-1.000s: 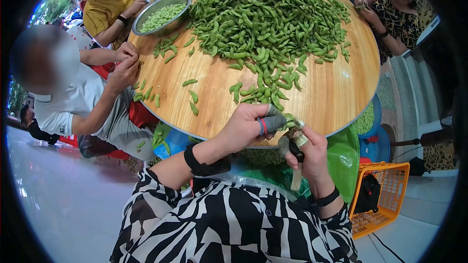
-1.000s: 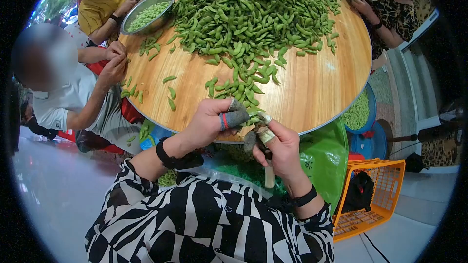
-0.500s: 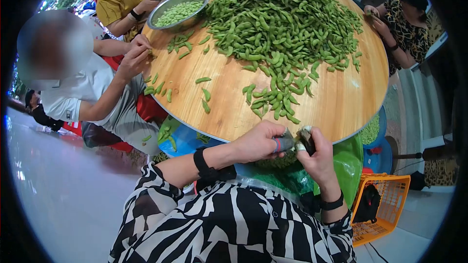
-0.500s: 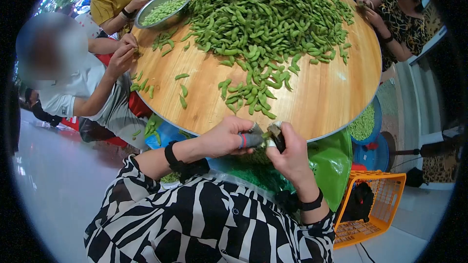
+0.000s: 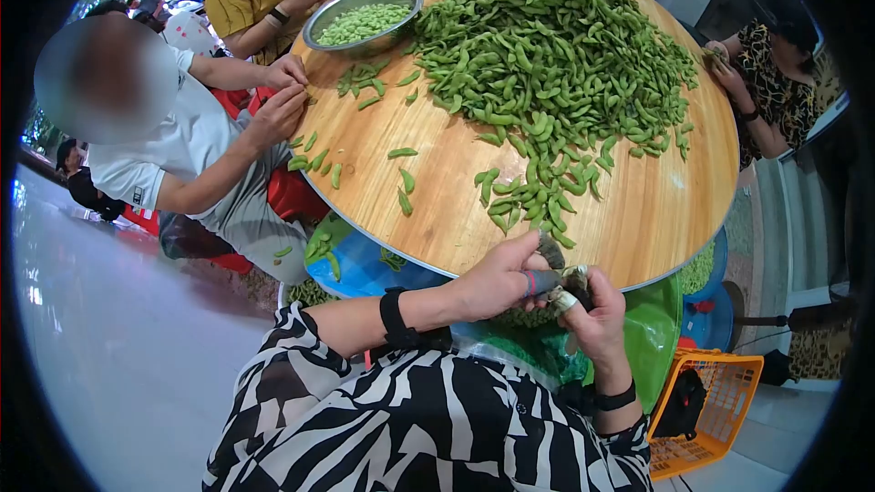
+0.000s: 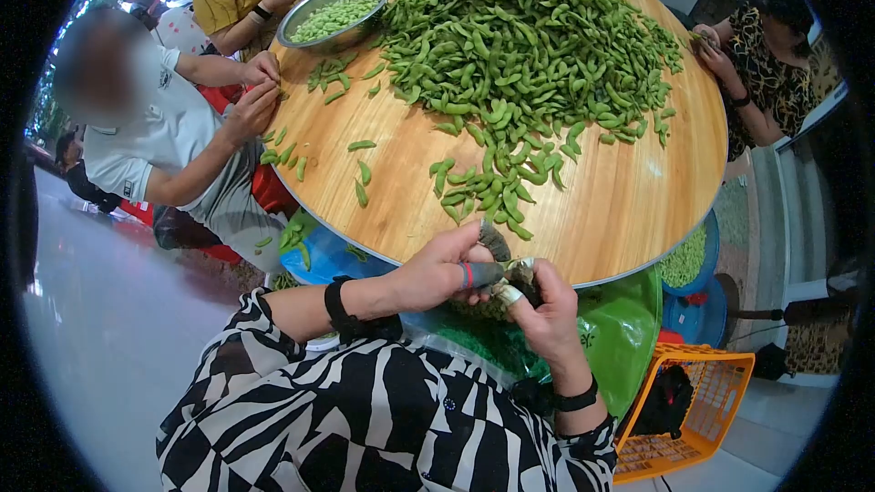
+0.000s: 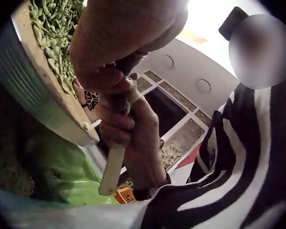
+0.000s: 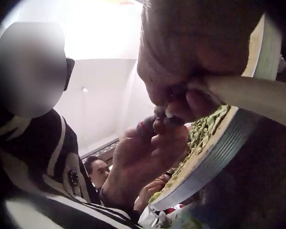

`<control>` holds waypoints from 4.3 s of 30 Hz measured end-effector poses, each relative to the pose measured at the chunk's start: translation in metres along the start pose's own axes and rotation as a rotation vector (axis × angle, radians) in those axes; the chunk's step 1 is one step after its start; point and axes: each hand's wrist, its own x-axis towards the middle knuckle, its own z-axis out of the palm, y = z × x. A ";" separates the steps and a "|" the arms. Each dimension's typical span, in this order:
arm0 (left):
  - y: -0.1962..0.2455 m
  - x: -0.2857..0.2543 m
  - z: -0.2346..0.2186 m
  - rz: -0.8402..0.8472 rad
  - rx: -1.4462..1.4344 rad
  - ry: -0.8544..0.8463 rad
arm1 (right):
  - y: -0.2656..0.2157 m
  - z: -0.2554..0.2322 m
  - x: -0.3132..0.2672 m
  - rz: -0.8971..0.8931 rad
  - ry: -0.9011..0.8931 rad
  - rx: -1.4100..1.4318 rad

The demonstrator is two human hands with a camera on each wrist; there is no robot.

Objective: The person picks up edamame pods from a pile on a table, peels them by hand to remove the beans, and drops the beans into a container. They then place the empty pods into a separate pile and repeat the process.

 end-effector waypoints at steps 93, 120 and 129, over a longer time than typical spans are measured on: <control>0.022 0.017 -0.004 0.259 0.105 0.095 | -0.003 -0.003 0.002 0.064 -0.201 0.598; 0.009 0.027 -0.015 0.028 -0.319 -0.063 | -0.010 -0.004 -0.001 0.124 -0.231 0.800; 0.018 0.015 -0.007 0.921 1.302 0.151 | 0.006 -0.007 0.006 0.256 -0.217 1.021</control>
